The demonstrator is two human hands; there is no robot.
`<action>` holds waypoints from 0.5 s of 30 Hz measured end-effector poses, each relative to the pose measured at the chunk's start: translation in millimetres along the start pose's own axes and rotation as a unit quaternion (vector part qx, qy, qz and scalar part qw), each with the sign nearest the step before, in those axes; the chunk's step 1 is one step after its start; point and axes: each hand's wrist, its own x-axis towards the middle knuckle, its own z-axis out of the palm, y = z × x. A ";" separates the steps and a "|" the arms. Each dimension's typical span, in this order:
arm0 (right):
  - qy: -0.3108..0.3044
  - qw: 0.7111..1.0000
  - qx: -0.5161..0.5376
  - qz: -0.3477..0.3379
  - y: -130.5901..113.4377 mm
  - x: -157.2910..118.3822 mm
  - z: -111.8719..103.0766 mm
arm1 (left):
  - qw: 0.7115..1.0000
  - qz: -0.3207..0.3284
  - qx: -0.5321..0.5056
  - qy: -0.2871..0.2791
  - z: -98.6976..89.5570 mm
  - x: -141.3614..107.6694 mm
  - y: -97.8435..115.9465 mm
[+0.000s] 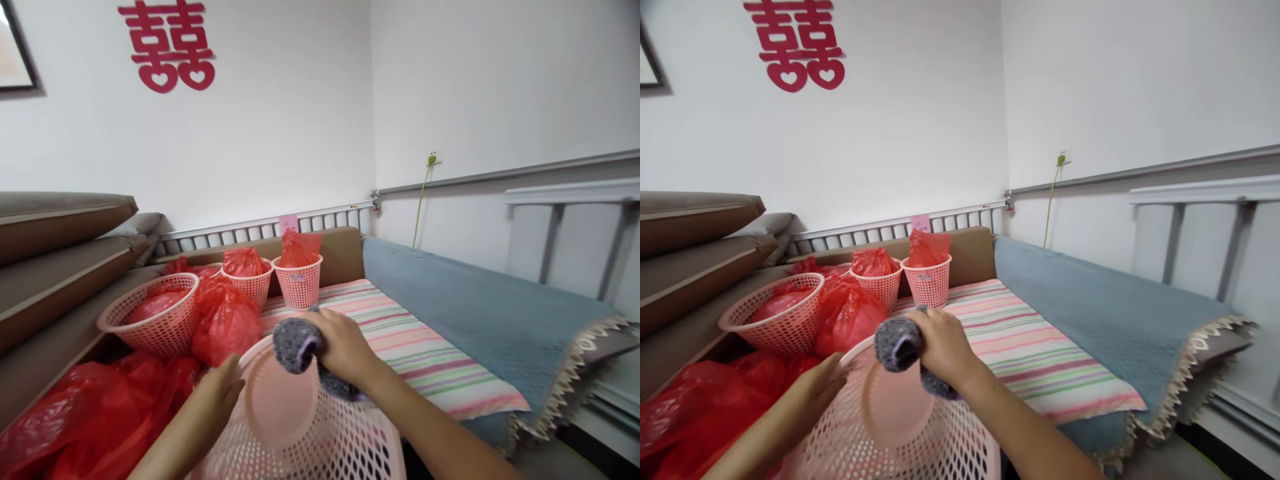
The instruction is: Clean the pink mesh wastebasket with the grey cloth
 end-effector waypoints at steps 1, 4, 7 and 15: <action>-0.013 0.999 -0.026 -0.022 -10.1 6.7 0.5 | 1.000 0.009 -0.003 -0.005 -0.1 8.1 4.1; -0.028 0.993 -0.086 -0.081 -34.5 19.0 11.4 | 0.999 0.044 -0.016 -0.017 2.7 29.6 15.1; -0.031 0.991 -0.102 -0.081 -44.8 22.6 24.1 | 0.998 0.056 -0.015 -0.018 3.2 39.3 23.0; 0.000 0.997 -0.041 0.061 -25.9 -15.1 28.2 | 0.999 0.019 0.026 -0.041 -7.0 17.6 3.7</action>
